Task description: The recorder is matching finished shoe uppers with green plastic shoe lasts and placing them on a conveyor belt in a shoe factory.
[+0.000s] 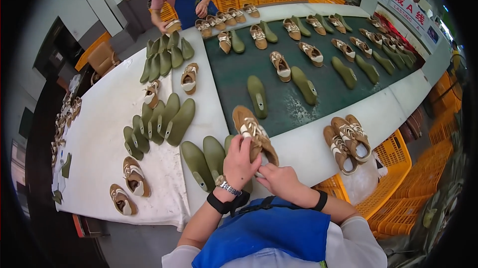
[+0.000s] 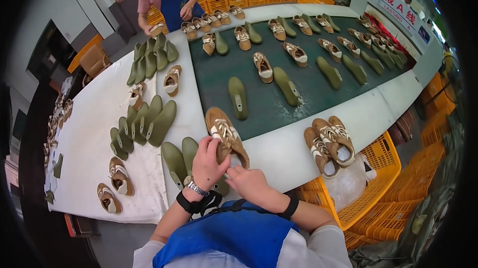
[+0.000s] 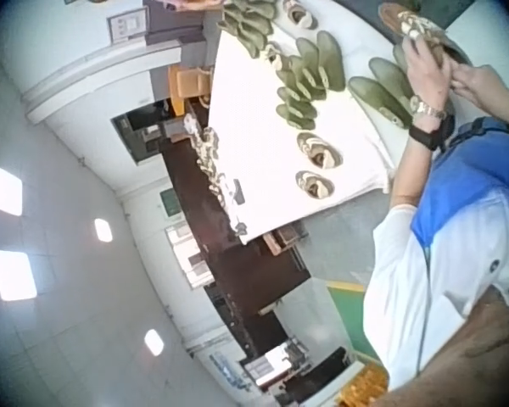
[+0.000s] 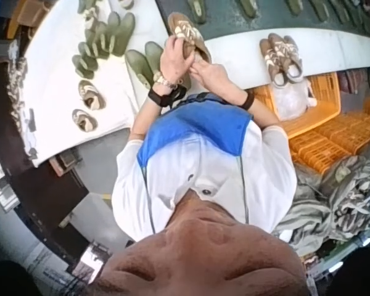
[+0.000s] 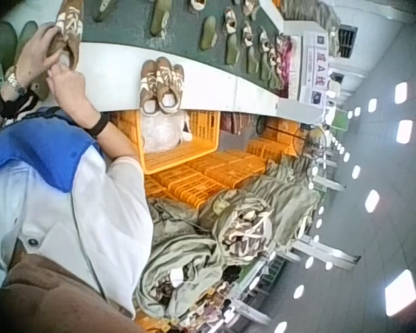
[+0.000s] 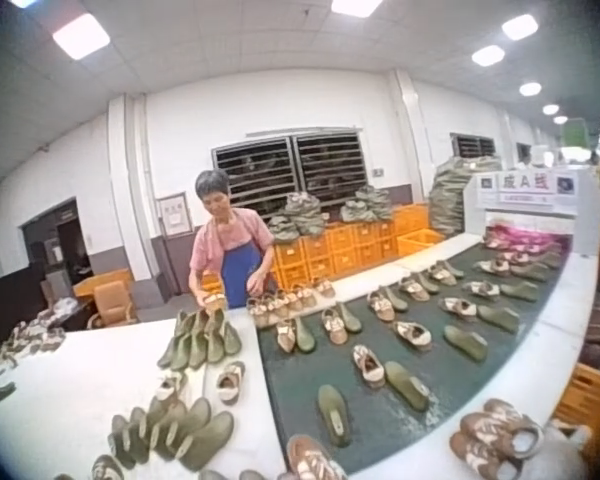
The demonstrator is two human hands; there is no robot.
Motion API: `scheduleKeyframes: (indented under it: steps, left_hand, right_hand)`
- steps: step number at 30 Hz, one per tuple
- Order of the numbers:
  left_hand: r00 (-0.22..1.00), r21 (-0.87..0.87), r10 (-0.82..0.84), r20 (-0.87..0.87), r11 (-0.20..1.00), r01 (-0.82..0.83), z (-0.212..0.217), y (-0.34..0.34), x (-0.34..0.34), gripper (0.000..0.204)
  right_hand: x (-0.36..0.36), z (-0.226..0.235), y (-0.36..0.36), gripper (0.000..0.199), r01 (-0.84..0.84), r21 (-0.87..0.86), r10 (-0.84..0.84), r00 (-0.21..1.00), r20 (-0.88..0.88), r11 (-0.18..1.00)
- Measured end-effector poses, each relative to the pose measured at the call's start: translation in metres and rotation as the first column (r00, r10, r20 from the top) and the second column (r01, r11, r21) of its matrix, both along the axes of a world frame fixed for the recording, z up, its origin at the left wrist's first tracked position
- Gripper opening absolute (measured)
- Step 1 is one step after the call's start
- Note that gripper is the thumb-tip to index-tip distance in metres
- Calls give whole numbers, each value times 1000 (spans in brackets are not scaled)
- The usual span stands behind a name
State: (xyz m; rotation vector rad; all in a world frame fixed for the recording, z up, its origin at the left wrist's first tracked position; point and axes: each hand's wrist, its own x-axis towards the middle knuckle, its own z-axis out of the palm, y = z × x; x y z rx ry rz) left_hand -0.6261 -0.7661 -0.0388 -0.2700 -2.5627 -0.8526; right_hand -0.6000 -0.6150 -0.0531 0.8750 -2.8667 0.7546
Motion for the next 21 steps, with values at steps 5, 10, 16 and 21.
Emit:
scheduleKeyframes:
  steps: [5,10,16,21]
  left_hand:
    - [998,-14,7,59,1000,-6,-29,-25,5,24]
    - [993,-1,-9,118,1000,9,-14,-14,14,25]
    - [994,50,6,112,999,-12,-10,-24,18,34]
    - [989,100,-143,33,985,139,5,-25,18,37]
  right_hand:
    - [-32,24,0,35,-25,-283,31,999,15,959]
    - [-49,-4,-6,41,63,-255,-71,997,-24,965]
    - [-52,0,-9,32,139,-637,24,970,241,758]
    - [-42,5,-11,32,16,-671,44,996,73,741]
